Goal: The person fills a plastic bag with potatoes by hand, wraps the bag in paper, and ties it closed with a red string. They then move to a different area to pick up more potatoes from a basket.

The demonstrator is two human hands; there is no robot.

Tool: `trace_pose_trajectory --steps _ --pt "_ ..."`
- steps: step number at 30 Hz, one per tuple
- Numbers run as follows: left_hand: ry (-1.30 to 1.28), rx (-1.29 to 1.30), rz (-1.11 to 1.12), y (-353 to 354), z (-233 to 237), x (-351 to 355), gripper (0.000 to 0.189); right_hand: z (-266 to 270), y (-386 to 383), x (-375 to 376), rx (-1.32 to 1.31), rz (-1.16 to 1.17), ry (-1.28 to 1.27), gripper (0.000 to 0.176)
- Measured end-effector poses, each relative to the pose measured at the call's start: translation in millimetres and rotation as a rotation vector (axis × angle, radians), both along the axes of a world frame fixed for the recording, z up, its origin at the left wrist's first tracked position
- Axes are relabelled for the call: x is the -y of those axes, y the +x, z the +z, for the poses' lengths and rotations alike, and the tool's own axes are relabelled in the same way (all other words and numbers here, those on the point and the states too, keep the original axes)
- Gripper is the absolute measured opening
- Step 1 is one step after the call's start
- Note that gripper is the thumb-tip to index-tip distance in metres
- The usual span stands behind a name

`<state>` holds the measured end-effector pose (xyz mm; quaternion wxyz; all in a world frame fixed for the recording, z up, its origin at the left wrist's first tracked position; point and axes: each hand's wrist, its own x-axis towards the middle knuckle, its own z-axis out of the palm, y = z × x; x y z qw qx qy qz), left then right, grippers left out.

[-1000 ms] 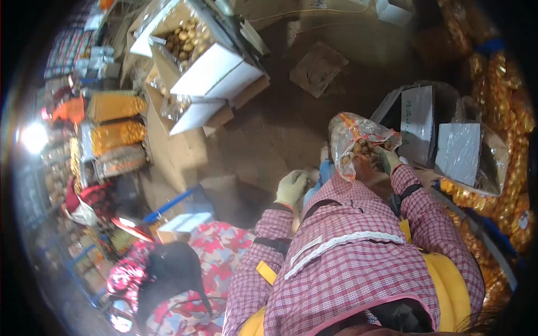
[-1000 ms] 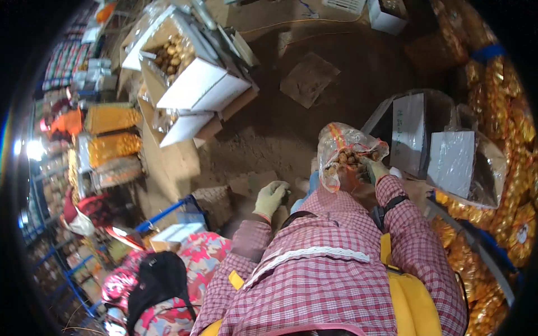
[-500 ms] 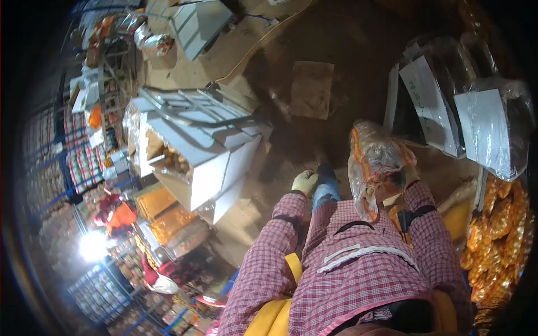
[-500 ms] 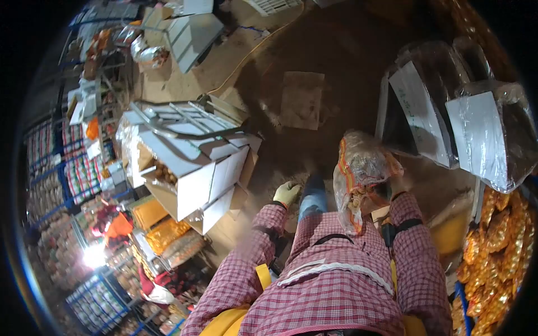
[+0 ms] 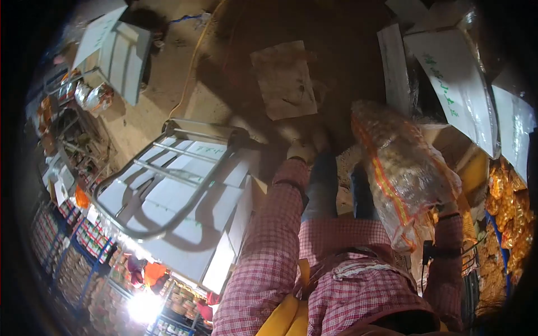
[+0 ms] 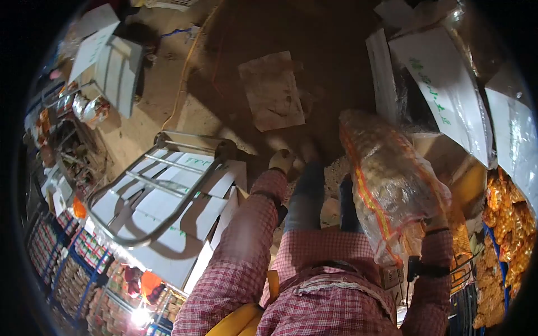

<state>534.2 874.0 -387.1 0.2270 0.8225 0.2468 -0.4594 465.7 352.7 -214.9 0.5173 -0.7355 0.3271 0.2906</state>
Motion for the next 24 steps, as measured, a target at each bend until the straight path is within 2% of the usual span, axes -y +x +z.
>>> trace_pose_trajectory --steps 1,3,4,6,7,8,9,10,11,12,13,14,15,18,20,22,24 --pt "-0.008 -0.018 -0.006 12.0 -7.8 -0.4 0.062 1.7 -0.5 0.2 0.016 0.027 -0.035 0.03" --pt "-0.013 -0.097 -0.266 40.4 -21.3 3.1 0.066 4.3 -2.7 1.1 0.041 0.081 -0.101 0.03" --pt "-0.023 -0.112 -0.278 50.3 -24.5 8.5 0.066 5.5 -5.7 1.3 0.05 0.118 -0.138 0.03" --pt "0.029 -0.099 -0.633 64.7 -36.1 20.5 0.066 8.2 -15.2 4.4 0.075 0.222 -0.228 0.03" --pt "0.02 -0.099 -0.645 65.8 -56.3 24.4 0.066 9.5 -17.9 5.0 0.085 0.272 -0.275 0.03" --pt "0.035 -0.06 -0.516 63.8 -81.1 27.5 0.063 15.0 -18.6 3.5 0.081 0.264 -0.284 0.03" --pt "0.051 -0.029 -0.386 57.4 -109.2 29.3 0.062 22.8 -17.6 -4.8 0.115 -0.097 -0.011 0.035" --pt "0.044 -0.038 -0.395 46.2 -154.8 22.0 0.062 30.8 -8.1 -19.3 0.147 -0.461 0.264 0.041" --pt "0.092 -0.071 -0.398 34.1 -211.5 8.7 0.065 41.0 36.0 -67.9 0.283 -0.369 0.233 0.035" --pt "0.141 -0.1 -0.401 26.8 -246.5 3.1 0.068 45.0 37.3 -55.5 0.276 -0.379 0.228 0.035" --pt "0.139 -0.109 -0.41 38.6 -239.7 13.7 0.068 50.2 29.1 -38.4 0.187 0.256 -0.252 0.034" --pt "0.107 -0.062 -0.385 66.1 -213.7 32.6 0.068 50.9 14.3 -22.4 0.069 0.895 -0.717 0.033" --pt "0.074 -0.014 -0.362 81.2 -202.0 45.3 0.067 47.7 -6.4 -6.6 -0.216 0.701 -0.679 0.032" --pt "0.153 -0.027 -0.467 87.0 -243.4 57.6 0.067 47.9 -66.8 22.4 -0.068 0.029 -0.503 0.034" --pt "0.115 -0.075 -0.472 91.3 -273.7 58.8 0.074 52.4 -95.1 33.4 -0.028 -0.164 -0.462 0.034" --pt "0.078 -0.118 -0.474 90.1 -285.3 61.5 0.081 56.9 -114.7 38.9 -0.01 -0.263 -0.455 0.035" --pt "0.209 -0.137 -0.302 80.3 -282.8 66.6 0.078 60.1 -130.4 44.4 0.016 -0.33 -0.448 0.036"
